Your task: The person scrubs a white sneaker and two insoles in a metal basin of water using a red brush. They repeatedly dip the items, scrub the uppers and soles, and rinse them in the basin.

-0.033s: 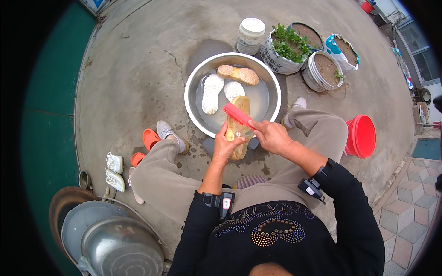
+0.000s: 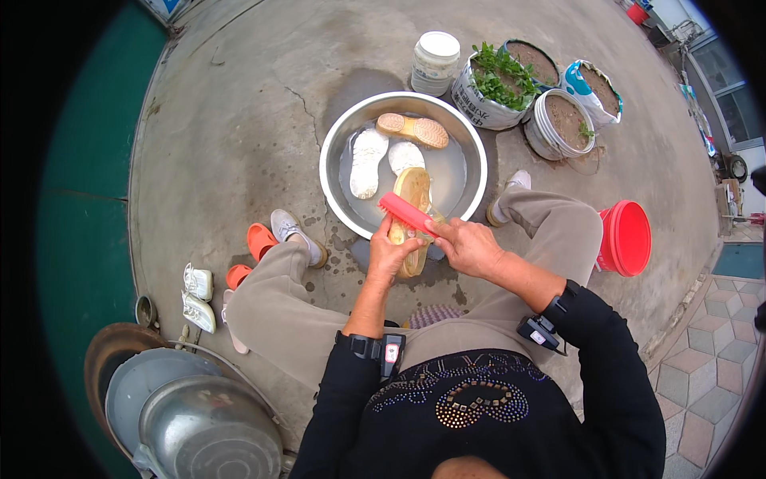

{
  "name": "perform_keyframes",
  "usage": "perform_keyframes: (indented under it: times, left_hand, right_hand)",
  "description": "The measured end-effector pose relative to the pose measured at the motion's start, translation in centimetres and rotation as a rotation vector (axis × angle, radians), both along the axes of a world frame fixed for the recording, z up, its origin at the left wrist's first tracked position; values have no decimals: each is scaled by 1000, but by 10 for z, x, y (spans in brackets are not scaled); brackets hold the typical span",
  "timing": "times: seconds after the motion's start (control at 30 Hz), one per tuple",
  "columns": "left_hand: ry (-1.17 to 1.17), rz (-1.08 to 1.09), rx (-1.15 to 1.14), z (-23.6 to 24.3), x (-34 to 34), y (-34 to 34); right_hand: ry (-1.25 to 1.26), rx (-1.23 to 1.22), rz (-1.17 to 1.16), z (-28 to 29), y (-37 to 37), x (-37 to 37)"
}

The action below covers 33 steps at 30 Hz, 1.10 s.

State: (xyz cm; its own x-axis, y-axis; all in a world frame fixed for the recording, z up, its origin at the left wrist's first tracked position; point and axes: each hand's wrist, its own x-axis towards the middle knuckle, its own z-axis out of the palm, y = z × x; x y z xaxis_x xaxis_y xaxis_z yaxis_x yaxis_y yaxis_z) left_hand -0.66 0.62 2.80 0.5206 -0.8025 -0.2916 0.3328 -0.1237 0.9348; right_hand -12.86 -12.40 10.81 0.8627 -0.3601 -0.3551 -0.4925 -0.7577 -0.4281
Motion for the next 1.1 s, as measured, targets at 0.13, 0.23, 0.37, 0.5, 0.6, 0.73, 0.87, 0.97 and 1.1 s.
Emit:
perform_keyframes:
  times: [0.13,0.23,0.37,0.5,0.6,0.73,0.87,0.97,1.1]
  left_hand:
    - [66,-20,52,-2,-2,1]
    - [233,15,34,-3,-2,2]
    - [299,58,27,-4,1,3]
    - [382,43,2,-3,2,2]
    - [391,65,-18,-3,4,2]
    - [422,33,-37,-4,6,3]
    - [437,-8,-60,-6,8,3]
    - [490,46,-120,-10,10,3]
    - [467,171,-167,-16,13,2]
  right_hand:
    - [-173,-231,-336,-13,-2,-4]
    - [-141,-85,-227,-20,4,-9]
    - [-79,-45,-129,-26,0,-14]
    - [-149,-96,-341,-29,-13,-13]
    - [-163,-10,-192,-31,-10,-17]
    - [-187,-89,-222,-38,-7,-22]
    - [-209,-65,-480,-44,-35,-21]
    - [-442,179,-577,-41,-36,-31]
    - [-529,519,-414,-25,6,-61]
